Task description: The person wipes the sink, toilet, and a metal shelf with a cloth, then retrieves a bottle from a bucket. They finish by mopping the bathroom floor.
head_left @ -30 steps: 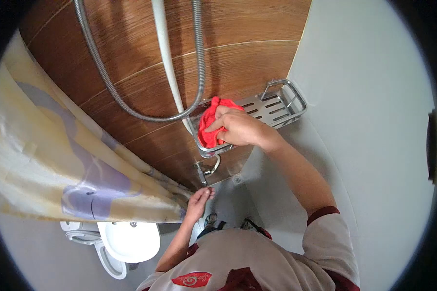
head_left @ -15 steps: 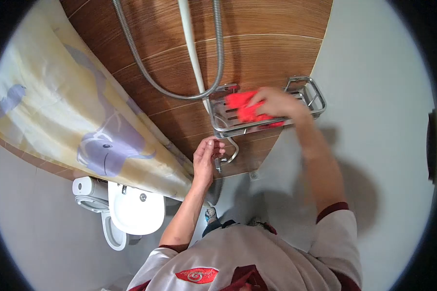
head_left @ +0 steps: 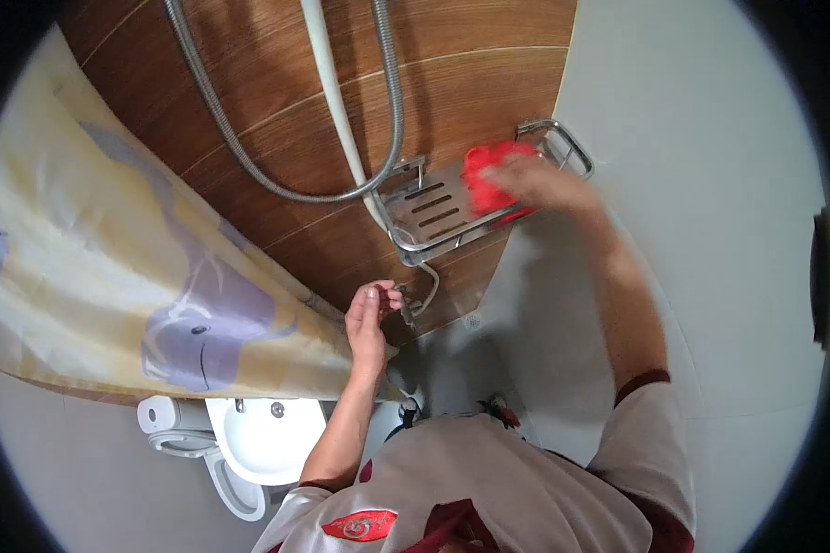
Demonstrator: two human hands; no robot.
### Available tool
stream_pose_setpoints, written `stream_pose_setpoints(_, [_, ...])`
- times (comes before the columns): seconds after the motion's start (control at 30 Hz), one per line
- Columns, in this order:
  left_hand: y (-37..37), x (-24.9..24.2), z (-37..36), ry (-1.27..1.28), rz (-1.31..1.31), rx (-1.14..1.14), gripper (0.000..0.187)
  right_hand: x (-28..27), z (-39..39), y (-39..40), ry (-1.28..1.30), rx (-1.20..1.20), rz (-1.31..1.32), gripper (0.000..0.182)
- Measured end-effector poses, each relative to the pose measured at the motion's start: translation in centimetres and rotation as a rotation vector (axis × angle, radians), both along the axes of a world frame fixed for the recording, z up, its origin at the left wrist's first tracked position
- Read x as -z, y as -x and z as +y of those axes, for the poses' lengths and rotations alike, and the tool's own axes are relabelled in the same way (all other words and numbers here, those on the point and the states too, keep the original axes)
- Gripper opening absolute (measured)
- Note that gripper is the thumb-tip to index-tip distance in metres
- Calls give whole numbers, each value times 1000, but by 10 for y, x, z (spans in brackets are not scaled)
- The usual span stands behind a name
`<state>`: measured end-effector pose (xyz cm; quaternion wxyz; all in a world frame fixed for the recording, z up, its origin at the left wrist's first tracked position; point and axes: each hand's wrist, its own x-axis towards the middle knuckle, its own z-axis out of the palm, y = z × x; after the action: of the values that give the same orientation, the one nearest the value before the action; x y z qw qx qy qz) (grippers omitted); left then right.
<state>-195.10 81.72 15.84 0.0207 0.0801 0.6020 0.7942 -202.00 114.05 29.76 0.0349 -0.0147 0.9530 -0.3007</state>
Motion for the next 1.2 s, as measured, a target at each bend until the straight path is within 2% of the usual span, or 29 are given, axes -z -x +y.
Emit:
stream_pose_setpoints(0.07, [4,-3,9,8,41,32,35,-6,-56,-14,-126,-347,7,66])
stream_pose_setpoints(0.17, [3,-18,13,124,104,35,40,-9,-9,1,-273,-320,-47,65])
stream_pose_setpoints(0.2, [3,-19,11,113,108,24,42,-8,26,8,-318,-200,-92,65])
stream_pose_setpoints(0.27, [-1,-9,11,76,66,-6,43,2,74,28,-177,-136,-200,63])
stream_pose_setpoints(0.33, [-8,-1,20,22,10,-4,43,-26,33,3,-251,-303,-138,59])
stream_pose_setpoints(0.4, [-13,5,39,-8,17,45,42,-29,-31,-14,-208,-368,-103,58])
stream_pose_setpoints(0.5, [-27,-1,41,69,30,77,42,-27,-25,-5,-239,-386,-223,61])
stream_pose_setpoints(0.57, [-34,9,30,69,-11,22,42,-18,37,14,-299,-383,-120,62])
stream_pose_setpoints(0.67, [-46,23,39,76,-89,-6,42,-47,23,4,-293,-216,-336,61])
stream_pose_setpoints(0.73, [-50,22,54,75,-87,64,43,-20,-18,11,-167,-490,-140,61])
stream_pose_setpoints(0.83, [-53,15,60,106,-22,177,45,-8,-27,26,-73,-495,-319,61])
stream_pose_setpoints(0.87, [-54,15,55,115,-39,160,46,-21,-8,22,-145,-478,-214,60])
stream_pose_setpoints(0.9, [-54,16,50,117,-48,139,46,-1,25,54,-142,-493,-236,56])
stream_pose_setpoints(0.97, [-60,24,39,121,-110,81,48,-44,48,29,-343,-341,-244,52])
stream_pose_setpoints(1.07, [-65,44,33,115,-214,47,51,8,47,23,-384,-304,244,41])
stream_pose_setpoints(1.17, [-70,54,41,165,-222,152,51,8,42,47,-377,-374,167,34])
stream_pose_setpoints(1.2, [-71,54,41,130,-205,193,51,1,49,55,-269,-337,91,38])
